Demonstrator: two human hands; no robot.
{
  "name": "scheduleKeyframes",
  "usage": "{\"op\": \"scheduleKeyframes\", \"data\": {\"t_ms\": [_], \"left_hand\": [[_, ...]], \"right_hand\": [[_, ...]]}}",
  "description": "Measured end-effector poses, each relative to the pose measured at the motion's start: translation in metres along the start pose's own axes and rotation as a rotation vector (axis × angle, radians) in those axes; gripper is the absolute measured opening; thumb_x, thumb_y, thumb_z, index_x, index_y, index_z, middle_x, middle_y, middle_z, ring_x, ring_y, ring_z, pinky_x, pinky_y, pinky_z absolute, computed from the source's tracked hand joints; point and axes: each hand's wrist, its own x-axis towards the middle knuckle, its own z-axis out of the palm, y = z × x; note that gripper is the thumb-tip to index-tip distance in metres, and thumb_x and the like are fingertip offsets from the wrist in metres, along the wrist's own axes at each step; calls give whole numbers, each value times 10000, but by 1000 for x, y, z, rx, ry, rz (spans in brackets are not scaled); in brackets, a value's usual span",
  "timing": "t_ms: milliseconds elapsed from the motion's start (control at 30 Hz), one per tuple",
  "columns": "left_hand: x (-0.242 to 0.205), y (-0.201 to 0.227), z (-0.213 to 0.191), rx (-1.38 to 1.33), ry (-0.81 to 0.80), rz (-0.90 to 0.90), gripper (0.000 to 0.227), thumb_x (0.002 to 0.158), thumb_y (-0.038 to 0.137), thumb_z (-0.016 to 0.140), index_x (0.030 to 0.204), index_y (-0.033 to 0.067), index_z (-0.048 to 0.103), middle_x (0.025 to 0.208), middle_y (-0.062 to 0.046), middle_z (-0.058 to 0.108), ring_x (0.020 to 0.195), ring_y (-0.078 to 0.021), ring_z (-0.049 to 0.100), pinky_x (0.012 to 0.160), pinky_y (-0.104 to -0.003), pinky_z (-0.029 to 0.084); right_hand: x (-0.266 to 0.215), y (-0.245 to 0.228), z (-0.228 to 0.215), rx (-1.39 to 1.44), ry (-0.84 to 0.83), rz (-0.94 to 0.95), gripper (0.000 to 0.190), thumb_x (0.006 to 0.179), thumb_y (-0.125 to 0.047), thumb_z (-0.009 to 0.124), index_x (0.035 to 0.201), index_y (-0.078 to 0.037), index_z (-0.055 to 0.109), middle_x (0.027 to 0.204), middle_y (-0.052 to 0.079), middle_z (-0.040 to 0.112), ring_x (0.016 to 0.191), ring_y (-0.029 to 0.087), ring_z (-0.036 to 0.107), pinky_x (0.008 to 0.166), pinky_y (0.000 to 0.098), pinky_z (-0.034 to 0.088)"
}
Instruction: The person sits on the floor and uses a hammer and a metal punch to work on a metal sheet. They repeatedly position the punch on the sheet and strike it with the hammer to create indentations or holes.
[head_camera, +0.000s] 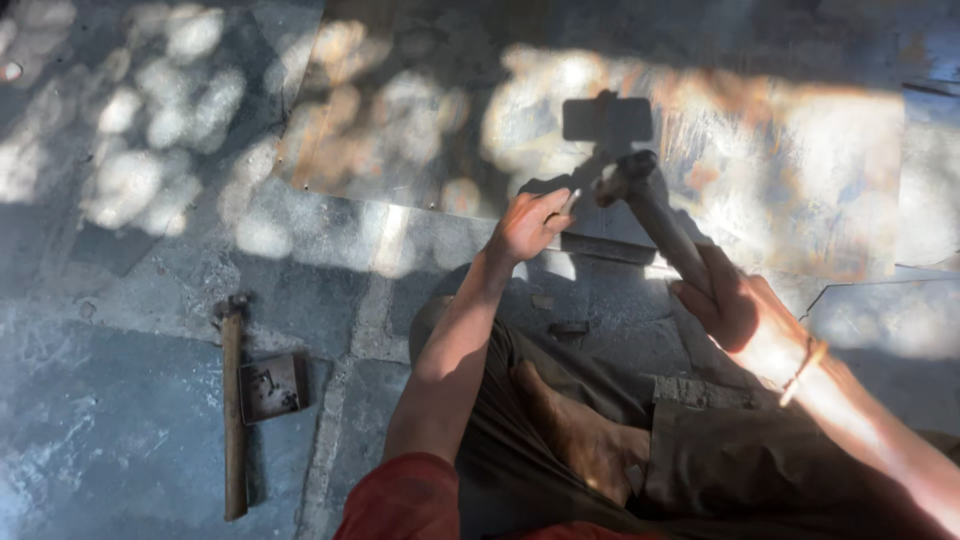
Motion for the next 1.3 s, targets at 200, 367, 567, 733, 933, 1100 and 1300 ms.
{"op": "scheduleKeyframes", "data": {"t_ms": [200,367,567,733,933,1100,1300], "left_hand": [[-1,-13,26,130,112,-383,144,987,143,699,1015,15,638,755,-122,666,649,-220,671,611,-384,532],[-25,-34,19,-37,554,-444,177,1114,187,567,1061,23,605,798,-67,578,669,-183,564,559,-376,460],[-50,-59,4,-802,897,-1382,210,1050,281,479,1054,86,558,660,-61,574,488,-166,561,403,-310,388],[-44,-66,-13,-968,1183,-1155,161,1045,261,494,1039,141,600,655,8,511,439,-112,440,368,-262,310],[-66,-88,-82,-1015,1371,-683,245,1103,266,406,1025,112,580,725,-37,555,477,-111,411,397,-250,313],[-95,-135,-127,-1291,1318,-480,306,1106,400,397,1014,147,544,678,-7,487,481,-114,434,394,-238,335],[-91,-133,-129,-1132,1443,-551,309,1086,377,401,1055,116,563,887,-74,695,472,-91,433,396,-215,345]], "right_hand": [[-46,99,45,-639,-356,268,368,1082,-333,497,1340,-80,565,820,82,706,597,182,700,535,336,602],[-40,121,40,8,-54,589,687,965,-435,688,1504,-94,434,1402,241,535,1132,358,611,870,460,567],[49,215,31,1339,725,1130,475,1018,-335,626,1394,-47,579,1254,172,696,1037,228,771,845,341,629],[85,266,54,1510,852,926,306,1026,-156,634,1246,50,581,1118,228,702,894,282,770,717,362,666],[41,243,80,1475,515,659,128,1044,-28,679,1113,46,599,1069,174,687,905,288,756,658,325,657],[75,224,144,1674,191,760,199,989,-90,665,1130,30,591,1144,257,734,923,281,764,607,270,619],[83,232,168,1548,133,727,232,1029,-152,631,1184,10,572,1178,210,705,973,287,749,610,280,597]]}}
